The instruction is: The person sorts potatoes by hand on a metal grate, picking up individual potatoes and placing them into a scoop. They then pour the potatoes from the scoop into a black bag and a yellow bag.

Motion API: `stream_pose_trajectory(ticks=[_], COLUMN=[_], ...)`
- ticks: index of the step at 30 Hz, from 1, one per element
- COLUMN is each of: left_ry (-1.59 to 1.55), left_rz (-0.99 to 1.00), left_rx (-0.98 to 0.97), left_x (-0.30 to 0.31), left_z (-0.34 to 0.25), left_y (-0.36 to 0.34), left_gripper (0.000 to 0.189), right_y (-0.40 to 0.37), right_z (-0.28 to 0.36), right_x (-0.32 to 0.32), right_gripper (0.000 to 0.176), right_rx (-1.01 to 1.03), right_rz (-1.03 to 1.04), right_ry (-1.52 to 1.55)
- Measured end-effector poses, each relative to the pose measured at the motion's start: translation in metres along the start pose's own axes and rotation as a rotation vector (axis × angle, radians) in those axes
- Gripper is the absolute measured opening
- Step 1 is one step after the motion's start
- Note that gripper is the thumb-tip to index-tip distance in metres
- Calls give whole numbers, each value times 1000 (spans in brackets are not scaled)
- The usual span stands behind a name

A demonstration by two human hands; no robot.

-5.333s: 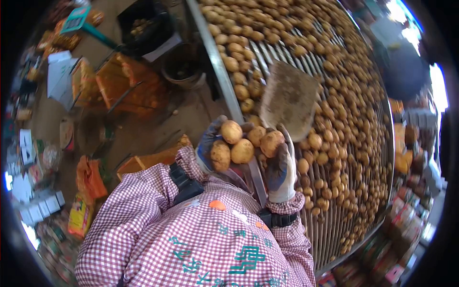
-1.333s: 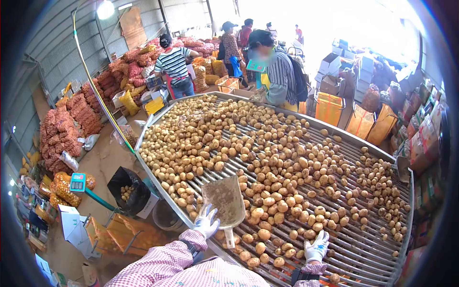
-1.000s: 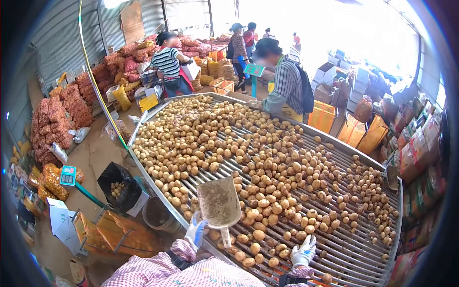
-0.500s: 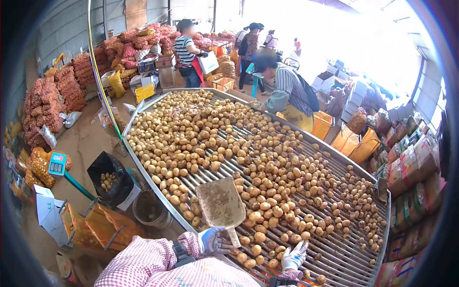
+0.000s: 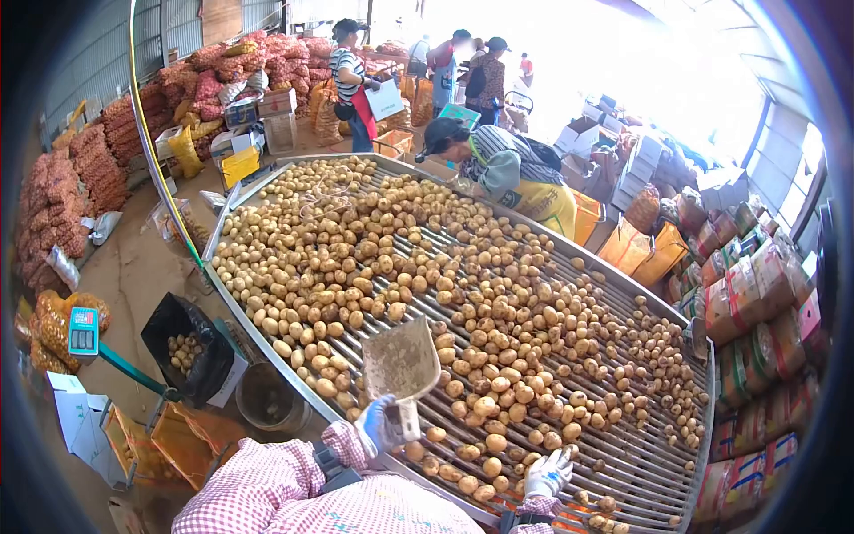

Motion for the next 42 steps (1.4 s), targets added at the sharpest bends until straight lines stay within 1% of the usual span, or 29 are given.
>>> stream_pose_trajectory(ticks=[1, 2, 3, 5, 7, 9, 11, 12, 15, 17, 18, 20, 22, 23, 25, 26, 29, 31, 33, 34, 36, 37, 39, 40, 42], left_ry=[9, -23, -101, -60, -3, -22, 92, 117, 170, 194, 175, 153, 307, 305, 400, 432, 468, 510, 607, 600, 522, 523, 459, 495, 529], left_rz=[136, 128, 96, 207, 299, 285, 37, 1, -43, 2, -12, -30, -145, -146, -193, -191, -160, -164, -246, -252, -226, -225, -205, -229, -232], left_rx=[-9, -2, 32, 156, 225, 260, 208, 212, 204, 241, 263, 291, 255, 254, 262, 187, 214, 113, 29, 26, 112, 116, 62, 128, 104], left_x=[5, 1, 12, 21, 18, 15, 29, 33, 22, 13, 17, 33, 47, 47, 45, 39, 47, 50, 50, 50, 49, 55, 69, 64, 74], left_z=[-10, -16, -23, -33, -39, -35, -37, -38, -41, -44, -45, -46, -51, -54, -63, -69, -83, -95, -106, -107, -103, -102, -104, -102, -102], left_y=[1, -5, 1, 5, 8, 6, 10, 11, -6, -25, -24, -20, -19, -20, -27, -28, -29, -31, -42, -46, -47, -41, -26, -36, -26], left_gripper=[42, 46, 52, 55, 55, 52, 49, 45, 44, 44, 44, 43, 42, 42, 42, 43, 43, 44, 42, 42, 41, 41, 41, 43, 43], right_y=[-1, -2, -3, -2, 0, -1, 0, 0, -3, -4, -5, -6, -6, -5, -2, 0, 4, 4, 5, 4, 6, 5, 4, 4, 6], right_z=[1, 6, 5, 4, 4, 2, 3, 2, 4, 7, 7, 11, 16, 17, 20, 20, 15, 12, 3, 7, 7, 4, 5, 6, 7], right_x=[-3, -3, -5, -12, -15, -17, -17, -17, -17, -16, -18, -20, -19, -18, -14, -15, -19, -22, -32, -25, -26, -26, -25, -24, -22], right_gripper=[51, 45, 44, 43, 43, 42, 41, 41, 40, 39, 39, 39, 35, 35, 33, 32, 33, 33, 29, 30, 30, 31, 32, 32, 32], right_rx=[-5, 0, -24, -42, -67, -88, -89, -97, -104, -138, -146, -121, -92, -91, -80, -94, -98, -114, -86, -63, -71, -84, -105, -102, -102], right_rz=[-19, -81, -82, -113, -103, -88, -99, -101, -95, -105, -82, -90, -128, -127, -121, -112, -115, -96, -165, -161, -145, -128, -115, -116, -119], right_ry=[-15, -75, -60, -82, -84, -90, -95, -100, -84, -107, -57, -81, -98, -99, -86, -82, -77, -64, -129, -125, -116, -108, -136, -130, -122])
Point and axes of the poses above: each hand's wrist, its own y-axis towards the middle knuckle, its own x-axis out of the back of the hand, z = x × y, the point moved 7 cm from there along y, towards the middle knuckle, and after that the axes turned 13 degrees about x, right-handed, at the moved point
